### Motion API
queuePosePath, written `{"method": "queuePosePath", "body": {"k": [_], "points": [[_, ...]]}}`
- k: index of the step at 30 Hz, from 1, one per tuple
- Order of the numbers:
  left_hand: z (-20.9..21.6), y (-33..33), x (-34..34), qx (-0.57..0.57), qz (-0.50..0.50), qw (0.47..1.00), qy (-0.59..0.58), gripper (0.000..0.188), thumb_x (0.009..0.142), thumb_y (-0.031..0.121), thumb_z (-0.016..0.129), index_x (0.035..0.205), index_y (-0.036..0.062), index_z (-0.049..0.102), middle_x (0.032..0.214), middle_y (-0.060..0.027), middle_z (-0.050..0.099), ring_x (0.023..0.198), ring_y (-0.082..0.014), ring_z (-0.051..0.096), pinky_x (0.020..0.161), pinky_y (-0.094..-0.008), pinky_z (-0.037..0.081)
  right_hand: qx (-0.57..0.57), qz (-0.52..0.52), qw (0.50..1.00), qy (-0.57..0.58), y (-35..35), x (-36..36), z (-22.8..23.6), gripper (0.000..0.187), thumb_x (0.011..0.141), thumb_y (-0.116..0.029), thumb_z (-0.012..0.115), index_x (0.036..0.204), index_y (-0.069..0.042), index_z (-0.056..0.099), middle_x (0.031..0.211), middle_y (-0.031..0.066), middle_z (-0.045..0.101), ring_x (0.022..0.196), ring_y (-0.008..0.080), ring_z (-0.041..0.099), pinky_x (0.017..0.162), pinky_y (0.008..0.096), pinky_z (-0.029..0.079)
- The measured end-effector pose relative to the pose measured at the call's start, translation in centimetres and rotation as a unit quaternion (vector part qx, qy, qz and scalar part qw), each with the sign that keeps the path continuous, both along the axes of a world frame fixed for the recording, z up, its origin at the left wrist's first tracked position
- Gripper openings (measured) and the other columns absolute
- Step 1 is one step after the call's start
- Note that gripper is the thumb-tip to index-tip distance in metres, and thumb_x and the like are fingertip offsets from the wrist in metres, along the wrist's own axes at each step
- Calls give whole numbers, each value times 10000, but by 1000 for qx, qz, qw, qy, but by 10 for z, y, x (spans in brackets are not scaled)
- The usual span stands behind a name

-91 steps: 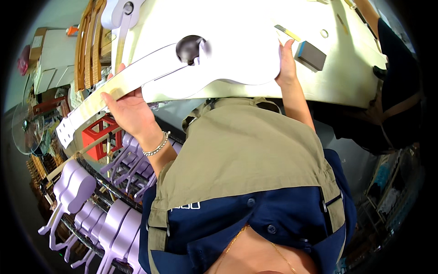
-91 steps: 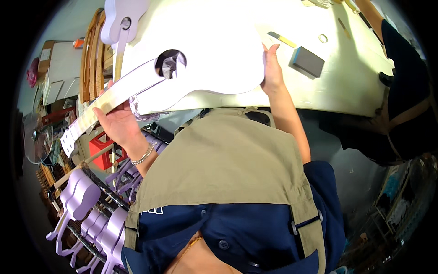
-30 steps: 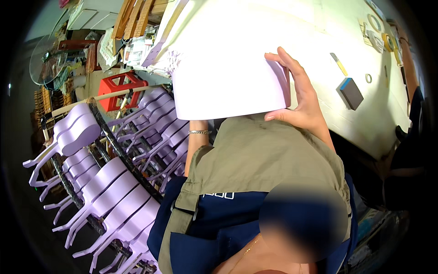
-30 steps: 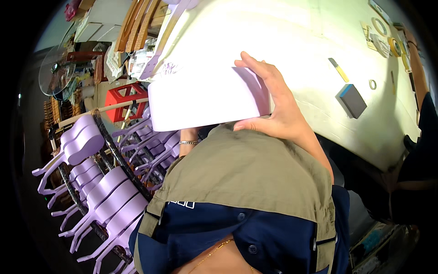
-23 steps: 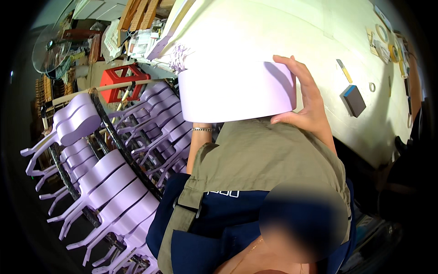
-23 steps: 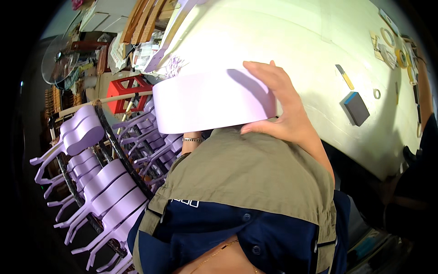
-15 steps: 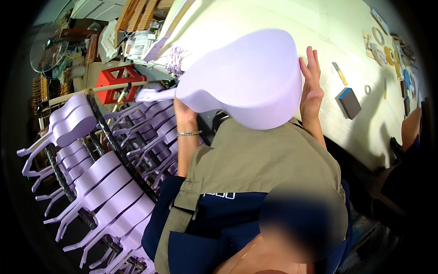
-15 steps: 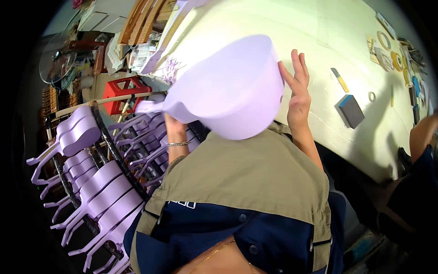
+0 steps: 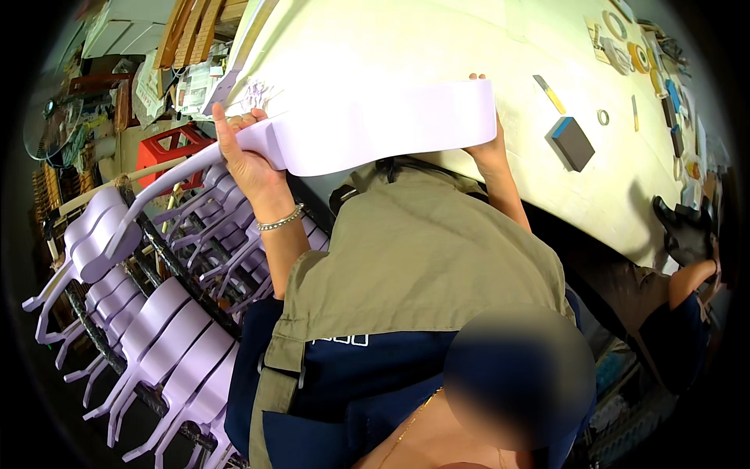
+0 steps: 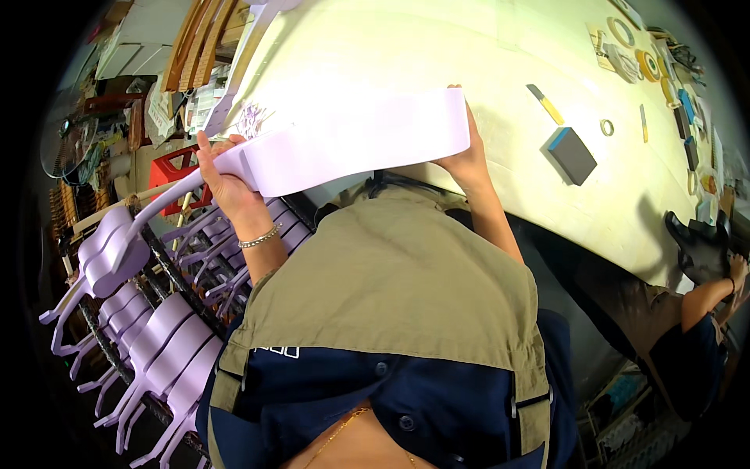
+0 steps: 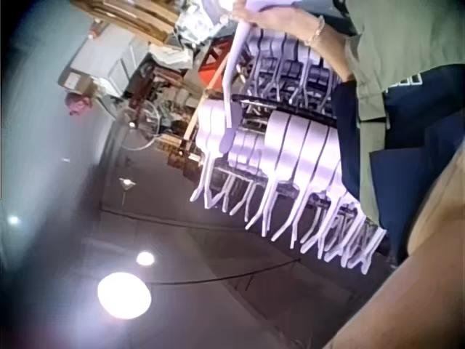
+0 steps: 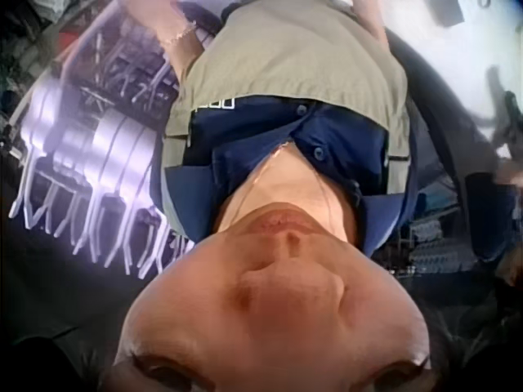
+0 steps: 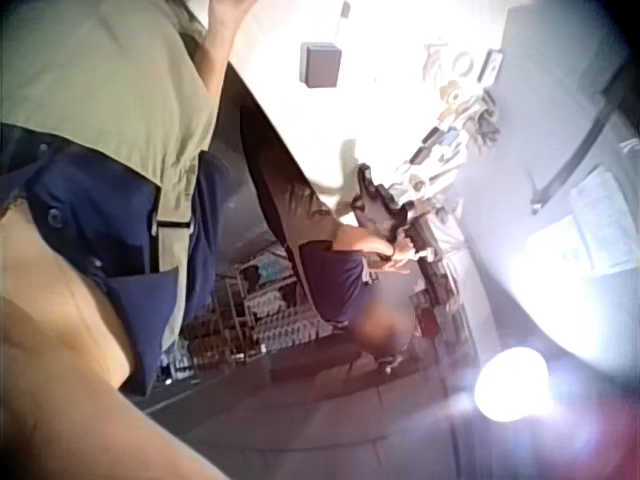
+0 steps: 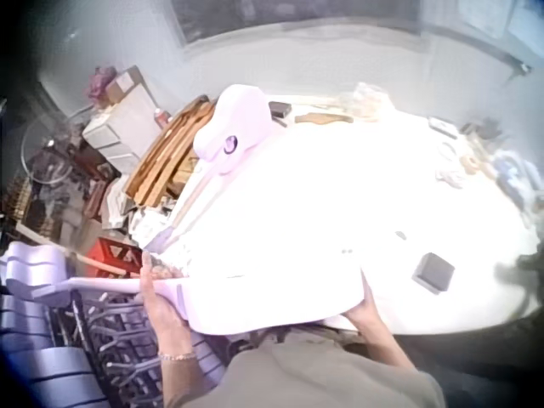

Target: The person sands the edges of light purple guitar bodies using a sanding block. They repeatedly pick up guitar bodies from a rack, sand the edges, and place them back. The person also uses a small tool to scrape or clean the edges of the guitar bodies.

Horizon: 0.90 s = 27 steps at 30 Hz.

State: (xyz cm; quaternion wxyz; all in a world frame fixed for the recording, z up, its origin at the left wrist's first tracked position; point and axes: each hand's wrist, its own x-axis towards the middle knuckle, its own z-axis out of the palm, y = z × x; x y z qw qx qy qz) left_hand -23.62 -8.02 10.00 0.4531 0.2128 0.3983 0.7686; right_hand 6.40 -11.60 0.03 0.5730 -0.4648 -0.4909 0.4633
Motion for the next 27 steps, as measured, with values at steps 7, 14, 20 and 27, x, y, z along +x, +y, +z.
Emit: {"method": "queuePosePath", "body": {"k": [7,14,20,27], "points": [[29,3,27,28,-45,993,107,696,824,318,665,1315,-45,332,786,-19,507,793,-142,564,906,-398,474,-67,-30,981,-177,-1,13,57,1076,553,-4,814,1426,-52,187,1428,137,315,1289,266,353,1020,364,366],[52,11,62,93,-146,949,263,738,867,422,555,1321,-97,292,951,-114,592,961,-291,599,899,-417,458,21,-75,902,-425,4,19,73,1008,571,-28,808,1404,-49,241,1436,170,279,1332,338,259,1045,417,328],[70,19,94,151,-237,918,280,646,869,291,599,1300,-91,305,950,-127,611,943,-277,619,848,-332,463,62,-74,855,-510,5,7,91,996,578,-125,817,1401,-50,261,1445,141,286,1352,326,229,1063,514,233],[74,29,108,176,-285,889,313,617,828,186,670,1265,-90,333,989,-144,621,958,-242,626,838,-290,479,77,-92,893,-433,7,3,90,1060,520,-451,813,1388,-91,321,1423,130,340,1339,294,276,1069,556,144]]}}
